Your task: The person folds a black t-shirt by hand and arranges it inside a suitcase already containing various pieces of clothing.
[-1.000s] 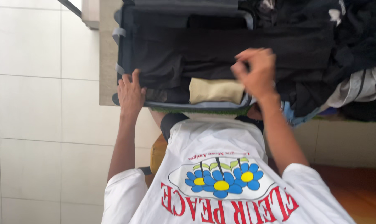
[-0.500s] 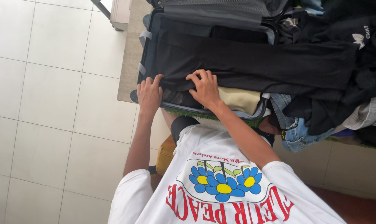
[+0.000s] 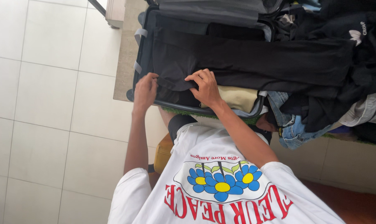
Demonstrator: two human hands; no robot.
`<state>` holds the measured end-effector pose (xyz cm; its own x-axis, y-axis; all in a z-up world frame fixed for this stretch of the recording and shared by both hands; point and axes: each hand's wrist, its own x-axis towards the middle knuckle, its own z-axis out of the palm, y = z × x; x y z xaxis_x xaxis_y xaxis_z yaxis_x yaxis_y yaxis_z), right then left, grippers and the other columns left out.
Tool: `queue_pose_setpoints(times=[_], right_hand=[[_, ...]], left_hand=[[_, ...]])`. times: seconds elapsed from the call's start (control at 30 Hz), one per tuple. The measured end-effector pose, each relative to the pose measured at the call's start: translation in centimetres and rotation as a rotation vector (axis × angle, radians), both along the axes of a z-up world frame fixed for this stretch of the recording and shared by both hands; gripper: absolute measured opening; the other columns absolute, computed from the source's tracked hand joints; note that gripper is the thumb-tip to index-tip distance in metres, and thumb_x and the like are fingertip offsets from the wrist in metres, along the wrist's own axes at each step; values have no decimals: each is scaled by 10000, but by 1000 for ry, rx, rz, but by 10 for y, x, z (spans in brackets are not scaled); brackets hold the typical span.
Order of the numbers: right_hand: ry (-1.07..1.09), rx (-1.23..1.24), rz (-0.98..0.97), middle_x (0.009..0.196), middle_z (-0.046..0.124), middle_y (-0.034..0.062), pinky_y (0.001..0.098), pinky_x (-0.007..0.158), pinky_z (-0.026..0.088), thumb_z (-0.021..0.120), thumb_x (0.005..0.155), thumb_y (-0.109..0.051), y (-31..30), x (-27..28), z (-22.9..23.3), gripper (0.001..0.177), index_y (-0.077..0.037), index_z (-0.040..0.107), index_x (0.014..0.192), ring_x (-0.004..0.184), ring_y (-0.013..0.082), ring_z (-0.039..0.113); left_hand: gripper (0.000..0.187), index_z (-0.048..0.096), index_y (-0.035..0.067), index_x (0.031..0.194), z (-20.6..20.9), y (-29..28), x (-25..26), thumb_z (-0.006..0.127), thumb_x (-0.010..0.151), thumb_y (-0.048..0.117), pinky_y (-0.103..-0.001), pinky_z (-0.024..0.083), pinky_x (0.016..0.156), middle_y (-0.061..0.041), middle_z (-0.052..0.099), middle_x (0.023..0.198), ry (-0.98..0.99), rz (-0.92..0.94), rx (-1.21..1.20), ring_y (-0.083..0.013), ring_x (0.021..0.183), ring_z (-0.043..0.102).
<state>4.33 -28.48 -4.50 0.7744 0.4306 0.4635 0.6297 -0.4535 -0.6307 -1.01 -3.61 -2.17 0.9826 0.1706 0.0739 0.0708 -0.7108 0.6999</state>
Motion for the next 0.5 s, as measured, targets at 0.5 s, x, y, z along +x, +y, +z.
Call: queue_pose_setpoints(times=[0.5], right_hand=[[297,188,-234,598,602,51,346,519,472,688,1026,-271,26,91,-28,247,-30,650,991,505,183,606]], left_hand=[[132,563,10,1068,-65,12,134,515,1077,133,-448,509,810,-168,658,907,-212,219,-363,-339,888,657]])
